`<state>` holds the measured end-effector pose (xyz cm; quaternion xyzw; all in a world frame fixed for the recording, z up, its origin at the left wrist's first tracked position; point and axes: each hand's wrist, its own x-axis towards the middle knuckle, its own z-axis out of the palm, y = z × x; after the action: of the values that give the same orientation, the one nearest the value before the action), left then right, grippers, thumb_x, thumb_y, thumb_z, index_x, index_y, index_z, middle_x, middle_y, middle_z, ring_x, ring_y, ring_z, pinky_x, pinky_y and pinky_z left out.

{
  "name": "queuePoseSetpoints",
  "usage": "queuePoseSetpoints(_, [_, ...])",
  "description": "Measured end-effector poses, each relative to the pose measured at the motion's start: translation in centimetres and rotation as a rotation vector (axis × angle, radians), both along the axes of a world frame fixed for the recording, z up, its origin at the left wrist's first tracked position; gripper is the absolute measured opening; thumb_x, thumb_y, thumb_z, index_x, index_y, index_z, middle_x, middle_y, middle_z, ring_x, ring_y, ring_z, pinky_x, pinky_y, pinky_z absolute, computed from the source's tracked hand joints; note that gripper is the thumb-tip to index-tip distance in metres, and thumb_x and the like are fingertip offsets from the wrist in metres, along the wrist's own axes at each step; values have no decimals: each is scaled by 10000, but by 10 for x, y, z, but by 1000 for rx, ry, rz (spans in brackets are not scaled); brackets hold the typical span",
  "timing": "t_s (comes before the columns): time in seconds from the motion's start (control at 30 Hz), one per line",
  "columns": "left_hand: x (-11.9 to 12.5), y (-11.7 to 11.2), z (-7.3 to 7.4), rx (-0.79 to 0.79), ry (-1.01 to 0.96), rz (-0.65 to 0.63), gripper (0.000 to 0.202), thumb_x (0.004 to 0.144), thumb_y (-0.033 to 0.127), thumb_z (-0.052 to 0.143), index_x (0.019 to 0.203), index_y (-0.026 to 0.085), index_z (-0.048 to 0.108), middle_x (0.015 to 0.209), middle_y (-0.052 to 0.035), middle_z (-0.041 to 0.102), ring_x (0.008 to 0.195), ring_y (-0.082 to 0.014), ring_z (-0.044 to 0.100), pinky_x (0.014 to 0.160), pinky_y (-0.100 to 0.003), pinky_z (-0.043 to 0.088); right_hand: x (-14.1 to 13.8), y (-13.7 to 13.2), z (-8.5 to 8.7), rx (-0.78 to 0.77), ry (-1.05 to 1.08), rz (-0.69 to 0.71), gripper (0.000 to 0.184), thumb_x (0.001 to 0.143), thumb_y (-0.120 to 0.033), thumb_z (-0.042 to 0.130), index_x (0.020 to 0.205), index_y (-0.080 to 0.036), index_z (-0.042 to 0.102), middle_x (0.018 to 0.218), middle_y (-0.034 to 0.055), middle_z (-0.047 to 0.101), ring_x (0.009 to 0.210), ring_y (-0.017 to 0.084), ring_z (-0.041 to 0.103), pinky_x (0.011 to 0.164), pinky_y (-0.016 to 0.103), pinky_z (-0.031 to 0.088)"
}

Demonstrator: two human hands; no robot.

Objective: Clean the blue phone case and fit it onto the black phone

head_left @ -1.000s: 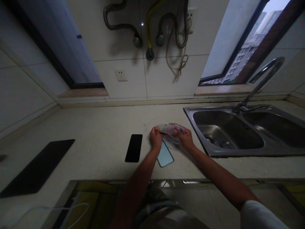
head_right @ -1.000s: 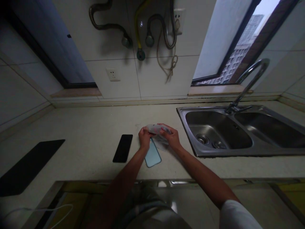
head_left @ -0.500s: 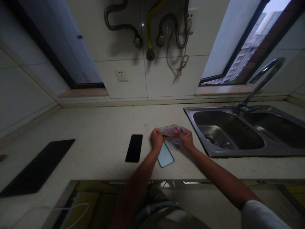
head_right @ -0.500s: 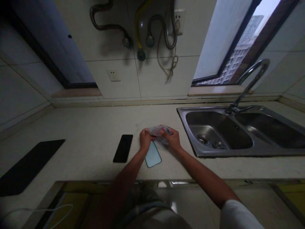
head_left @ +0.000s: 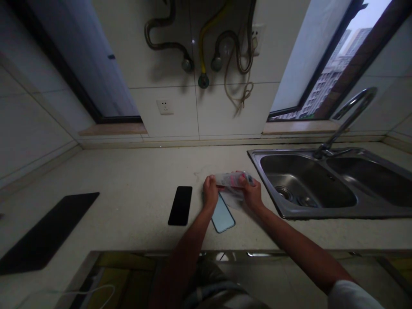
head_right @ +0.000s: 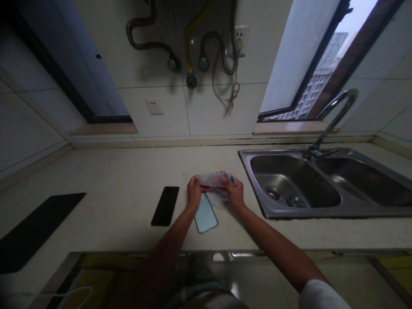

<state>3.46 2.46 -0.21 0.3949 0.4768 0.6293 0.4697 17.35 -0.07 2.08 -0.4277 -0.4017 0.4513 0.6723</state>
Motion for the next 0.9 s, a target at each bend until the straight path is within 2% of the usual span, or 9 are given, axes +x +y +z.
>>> queuePoseSetpoints(0.07, [-1, -2, 1, 13, -51, -31, 556, 817, 749, 536, 846, 195, 558, 734, -15, 564, 604, -146, 569, 524, -261, 511, 0, 3, -4, -32, 67, -5, 510, 658, -574, 840, 978, -183, 773, 927, 71, 785, 807, 263, 730, 723, 399, 611])
queuePoseSetpoints(0.13, [-1, -4, 3, 10, -92, -120, 609, 779, 776, 575, 941, 189, 597, 837, -44, 618, 706, -163, 613, 562, -257, 526, 1, 5, -8, -30, 66, 6, 502, 663, -551, 847, 992, -180, 771, 939, 70, 784, 820, 258, 729, 743, 395, 607])
queuePoseSetpoints(0.27, [-2, -7, 8, 3, -149, -168, 640, 698, 732, 709, 1002, 172, 641, 931, -66, 651, 807, -185, 643, 628, -278, 555, 1, 6, -12, -6, 39, 18, 494, 670, -544, 847, 987, -172, 776, 937, 80, 786, 824, 260, 732, 796, 402, 593])
queuePoseSetpoints(0.5, [-11, -7, 16, -63, -360, -304, 602, 622, 580, 856, 953, 106, 689, 918, -113, 725, 771, -177, 679, 698, -301, 573, 6, 9, -9, 9, 73, 76, 475, 675, -538, 848, 980, -182, 770, 971, 88, 785, 841, 260, 731, 832, 406, 585])
queuePoseSetpoints(0.63, [-16, -6, 18, -85, -336, -266, 651, 551, 556, 901, 969, 98, 705, 904, -105, 735, 727, -164, 678, 653, -287, 578, 7, 11, -5, -15, 173, 163, 494, 647, -495, 879, 1025, -209, 741, 1049, 75, 771, 873, 246, 723, 779, 370, 603])
queuePoseSetpoints(0.77, [-14, -6, 17, -38, -234, -196, 676, 578, 596, 873, 1002, 97, 706, 915, -106, 735, 732, -172, 684, 640, -282, 576, 5, 9, -3, -76, 311, 191, 541, 590, -506, 909, 1013, -223, 724, 1018, 55, 767, 886, 240, 714, 748, 354, 615])
queuePoseSetpoints(0.9, [-12, -5, 14, 21, -173, -225, 714, 632, 621, 833, 1110, 111, 690, 962, -106, 738, 729, -162, 673, 616, -252, 540, 2, 5, -1, -101, 351, 291, 604, 570, -581, 898, 1029, -224, 738, 1084, 72, 760, 992, 253, 706, 838, 369, 610])
